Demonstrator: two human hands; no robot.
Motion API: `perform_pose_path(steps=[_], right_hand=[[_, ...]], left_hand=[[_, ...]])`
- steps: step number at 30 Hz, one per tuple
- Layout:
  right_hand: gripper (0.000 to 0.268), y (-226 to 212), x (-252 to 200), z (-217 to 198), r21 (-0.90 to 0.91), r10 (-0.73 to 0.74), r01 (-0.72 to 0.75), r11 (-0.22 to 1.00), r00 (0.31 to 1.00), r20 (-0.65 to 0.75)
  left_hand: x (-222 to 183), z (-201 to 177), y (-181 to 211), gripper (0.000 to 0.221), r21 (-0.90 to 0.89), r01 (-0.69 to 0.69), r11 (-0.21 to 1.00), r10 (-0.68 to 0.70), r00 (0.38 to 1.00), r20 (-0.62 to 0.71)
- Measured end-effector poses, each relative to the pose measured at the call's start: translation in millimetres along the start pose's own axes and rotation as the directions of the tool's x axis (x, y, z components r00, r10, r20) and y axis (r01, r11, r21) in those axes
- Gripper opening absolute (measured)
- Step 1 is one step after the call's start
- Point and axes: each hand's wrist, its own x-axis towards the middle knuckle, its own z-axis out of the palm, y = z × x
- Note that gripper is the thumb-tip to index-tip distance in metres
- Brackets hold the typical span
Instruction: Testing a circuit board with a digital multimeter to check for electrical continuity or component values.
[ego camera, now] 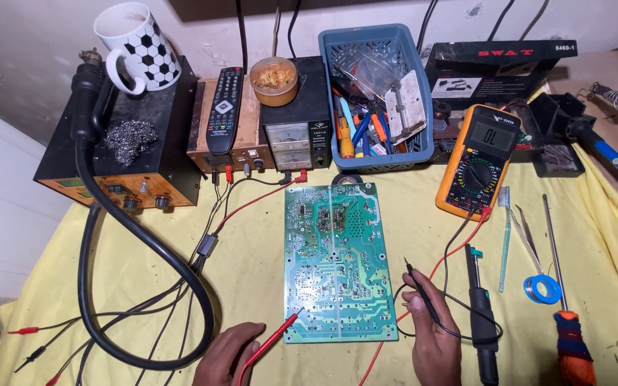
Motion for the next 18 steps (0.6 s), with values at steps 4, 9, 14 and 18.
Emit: perform_pose_path(steps=[4, 9, 14, 18], right_hand=[[0.047, 8, 3, 0, 0.007, -0.035, 0.035, 0.999, 0.999, -0.002], [0.046, 3, 1, 1, -0.005, -0.019, 0.019, 1.0, 1.0, -0.009], [0.048, 1, 1, 1, -0.031, 0.012, -0.012, 0.999, 1.0, -0.014], [0.049, 0, 2, 1, -0.051, 0.03, -0.03, 0.998, 1.0, -0.01]], left_hand=[[1, 4, -3, 0.024, 0.044, 0.118, 0.992, -0.119, 0.993, 0.013], [2, 1, 0, 0.026, 0.023, 0.186, 0.982, -0.187, 0.981, 0.051], [1, 5, -7, 0.024, 0.047, 0.202, 0.978, -0.204, 0.978, 0.035], [2, 4, -2, 0.023, 0.043, 0.188, 0.981, -0.188, 0.982, 0.01]])
